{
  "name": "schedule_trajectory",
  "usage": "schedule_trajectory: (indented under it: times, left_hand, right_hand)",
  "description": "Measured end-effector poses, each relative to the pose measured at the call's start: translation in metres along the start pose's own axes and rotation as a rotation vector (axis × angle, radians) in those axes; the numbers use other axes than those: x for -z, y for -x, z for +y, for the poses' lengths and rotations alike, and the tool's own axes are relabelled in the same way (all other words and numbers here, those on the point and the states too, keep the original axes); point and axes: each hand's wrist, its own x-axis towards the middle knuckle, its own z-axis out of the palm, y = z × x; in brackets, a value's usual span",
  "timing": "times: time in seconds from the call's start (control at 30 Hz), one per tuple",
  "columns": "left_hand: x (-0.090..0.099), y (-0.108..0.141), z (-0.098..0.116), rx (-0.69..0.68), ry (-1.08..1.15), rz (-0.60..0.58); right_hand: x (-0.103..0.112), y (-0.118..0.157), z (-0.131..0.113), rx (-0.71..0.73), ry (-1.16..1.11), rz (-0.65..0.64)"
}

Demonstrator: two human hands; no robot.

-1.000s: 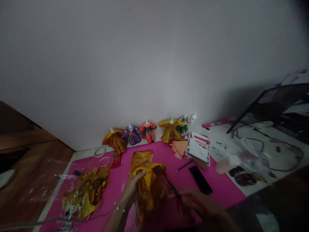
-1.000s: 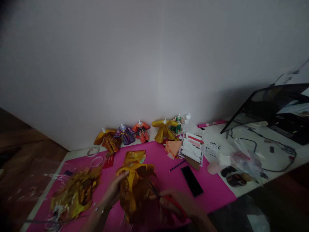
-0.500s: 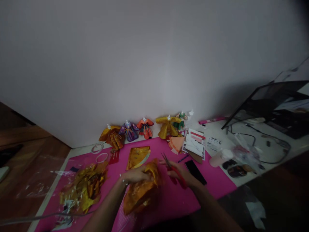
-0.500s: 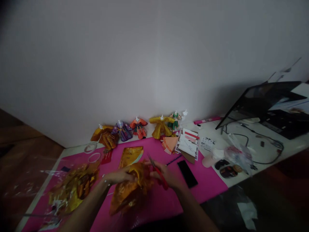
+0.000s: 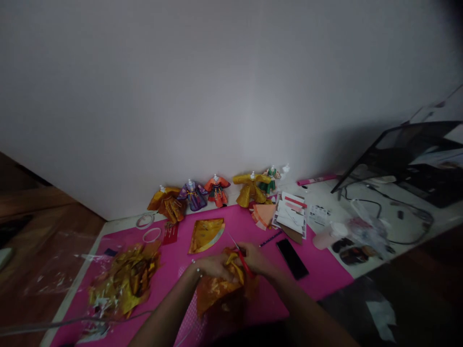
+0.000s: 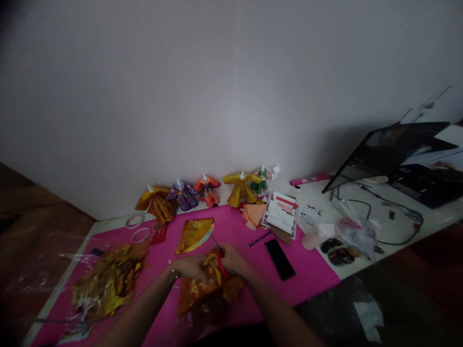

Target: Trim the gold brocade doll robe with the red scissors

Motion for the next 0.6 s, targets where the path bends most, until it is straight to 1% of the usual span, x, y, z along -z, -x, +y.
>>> schedule_trajectory:
  times: [0.07,0.13,0.2,0.3,0.4,0.5,0.6]
  left_hand:
    - [0.005,0.000,-0.006,0.041,-0.060,-0.152]
    - [0.012,0.001,-0.014,0.057,-0.074,-0.211]
    - [0.019,0.002,-0.024,0.072,-0.078,-0.235]
    - [0.025,0.005,-0.044,0.090,-0.099,-0.236]
    - [0.026,0.007,-0.065,0.114,-0.122,-0.225]
    - [0.026,0.008,-0.083,0.122,-0.139,-0.177]
    - [0.028,0.012,-0.093,0.110,-0.131,-0.108]
  right_hand:
    - [0.001,0.000,0.006,-0.046,0.001,0.047]
    - [0.002,0.000,0.012,-0.090,-0.013,0.091]
    - [0.005,0.001,0.016,-0.122,-0.040,0.119]
    - [0.012,0.007,0.017,-0.158,-0.103,0.134]
    - [0.019,0.014,0.015,-0.183,-0.179,0.133]
    - [0.025,0.021,0.013,-0.188,-0.258,0.142]
    - [0.033,0.027,0.013,-0.181,-0.334,0.171]
